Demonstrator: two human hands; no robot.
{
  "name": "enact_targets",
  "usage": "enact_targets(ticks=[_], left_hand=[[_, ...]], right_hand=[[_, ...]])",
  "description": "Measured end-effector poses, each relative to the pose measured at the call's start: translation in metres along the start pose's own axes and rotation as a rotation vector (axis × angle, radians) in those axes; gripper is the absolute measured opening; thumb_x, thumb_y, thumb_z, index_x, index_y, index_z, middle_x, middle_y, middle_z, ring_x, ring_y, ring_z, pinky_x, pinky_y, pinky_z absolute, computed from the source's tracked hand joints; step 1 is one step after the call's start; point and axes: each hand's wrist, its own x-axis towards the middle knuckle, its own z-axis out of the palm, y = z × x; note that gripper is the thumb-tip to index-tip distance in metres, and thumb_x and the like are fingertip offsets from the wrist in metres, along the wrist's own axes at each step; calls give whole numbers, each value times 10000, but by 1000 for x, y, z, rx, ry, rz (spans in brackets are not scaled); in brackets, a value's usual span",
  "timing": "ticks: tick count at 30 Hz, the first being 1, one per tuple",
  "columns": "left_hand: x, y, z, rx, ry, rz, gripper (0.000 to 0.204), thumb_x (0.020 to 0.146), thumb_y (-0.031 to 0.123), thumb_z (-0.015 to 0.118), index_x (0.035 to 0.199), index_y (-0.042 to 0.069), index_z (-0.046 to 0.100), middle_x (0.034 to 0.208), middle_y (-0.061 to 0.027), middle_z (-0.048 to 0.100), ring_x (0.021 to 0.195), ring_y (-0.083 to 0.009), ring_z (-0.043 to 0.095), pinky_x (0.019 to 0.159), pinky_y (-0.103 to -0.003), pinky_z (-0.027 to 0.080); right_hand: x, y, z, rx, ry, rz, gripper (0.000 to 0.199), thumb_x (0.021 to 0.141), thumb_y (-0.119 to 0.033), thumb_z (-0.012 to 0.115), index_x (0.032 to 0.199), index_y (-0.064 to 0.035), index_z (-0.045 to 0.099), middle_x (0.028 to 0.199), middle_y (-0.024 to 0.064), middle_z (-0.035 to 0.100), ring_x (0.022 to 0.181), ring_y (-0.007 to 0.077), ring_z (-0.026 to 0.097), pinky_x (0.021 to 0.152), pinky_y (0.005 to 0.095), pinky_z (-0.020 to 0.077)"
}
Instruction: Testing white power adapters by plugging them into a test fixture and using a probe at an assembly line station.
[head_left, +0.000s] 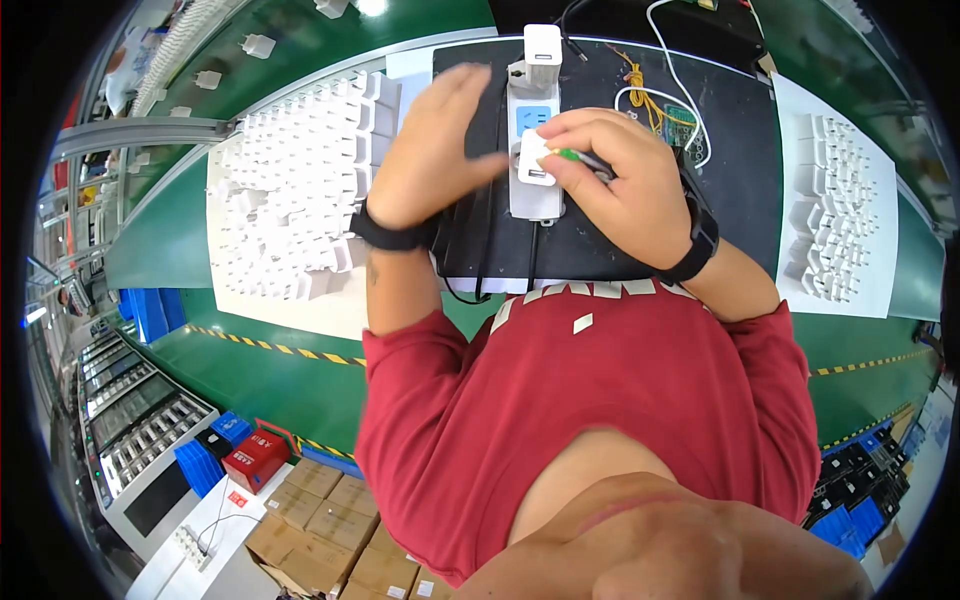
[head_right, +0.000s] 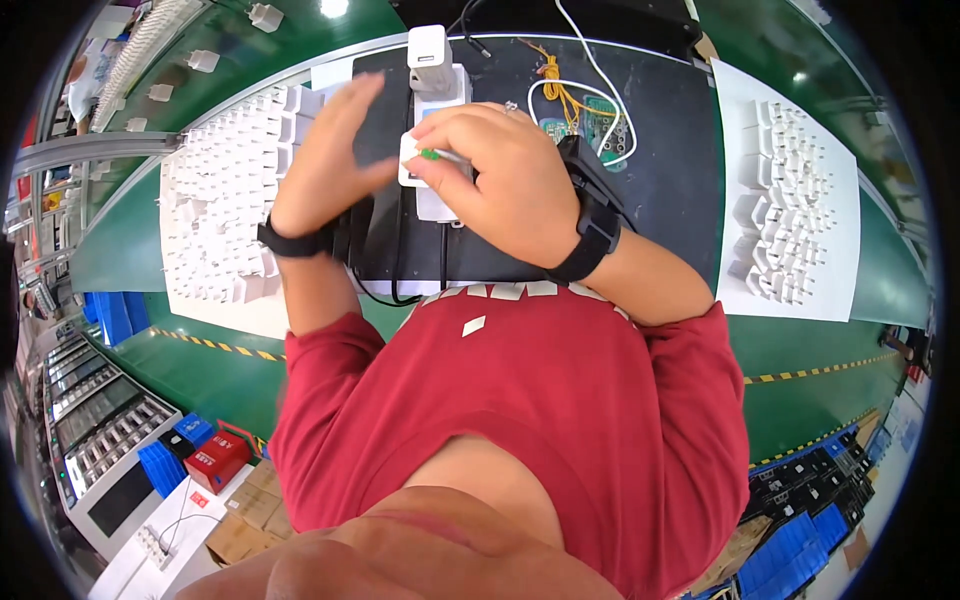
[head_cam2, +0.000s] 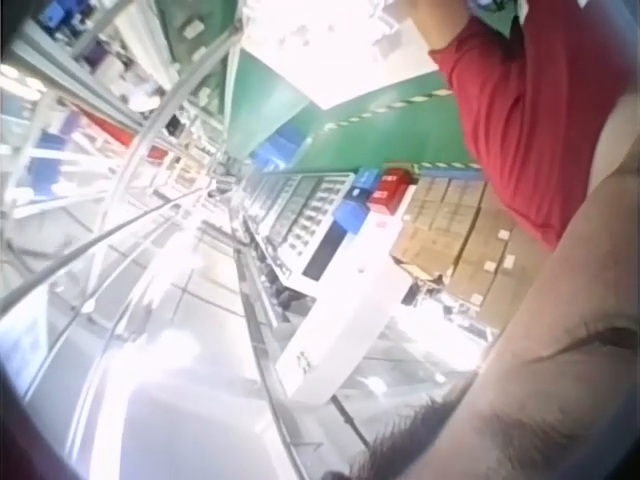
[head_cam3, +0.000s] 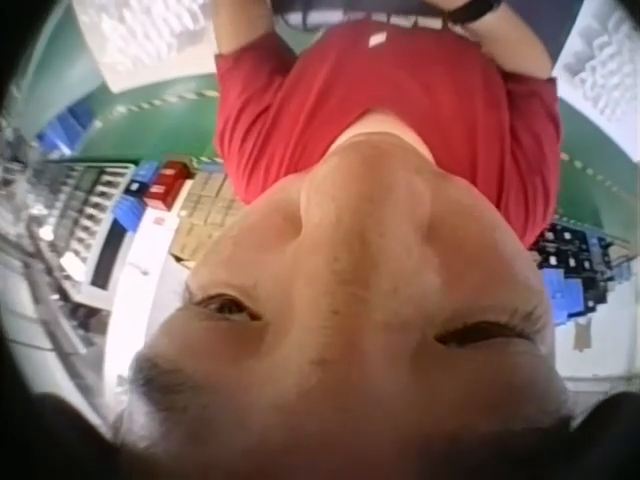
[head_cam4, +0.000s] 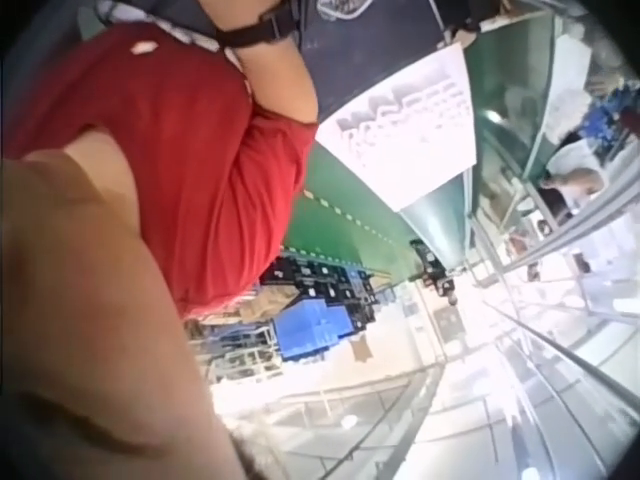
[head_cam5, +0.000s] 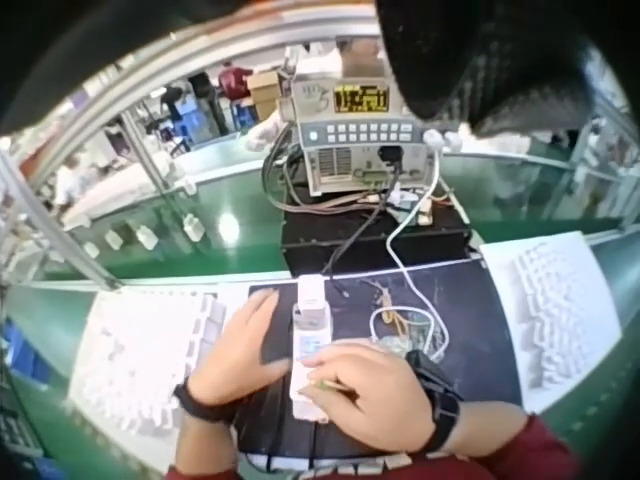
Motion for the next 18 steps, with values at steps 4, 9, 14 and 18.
enact_targets(ticks=[4,9,14,18], left_hand=[[-28,19,11,-319,-62,26,595,625,190,776,1139,21,528,1136,-154,558,1112,-349,481,970,-415,363],[-25,23,27,-206,119,14,386,680,157,727,1018,27,594,1032,-145,615,1024,-315,552,966,-458,369],[-26,22,19,-175,40,-17,374,680,137,706,1021,33,593,1056,-156,609,1046,-312,546,986,-462,352],[-25,22,23,-209,46,-19,363,682,104,687,1025,33,591,1067,-159,606,1059,-313,542,992,-471,343]], right_hand=[[-5,8,9,-60,57,-118,121,733,-42,672,827,-16,600,893,92,653,832,252,619,715,317,472],[-7,0,12,-274,59,-193,132,725,-81,679,834,-38,617,899,67,656,825,237,623,708,319,475],[-4,0,16,-374,106,-317,210,668,-99,698,862,-55,633,948,38,655,831,210,626,726,313,482],[-6,0,15,-383,42,-371,255,615,-64,693,862,-56,633,980,31,643,860,219,627,739,327,492]])
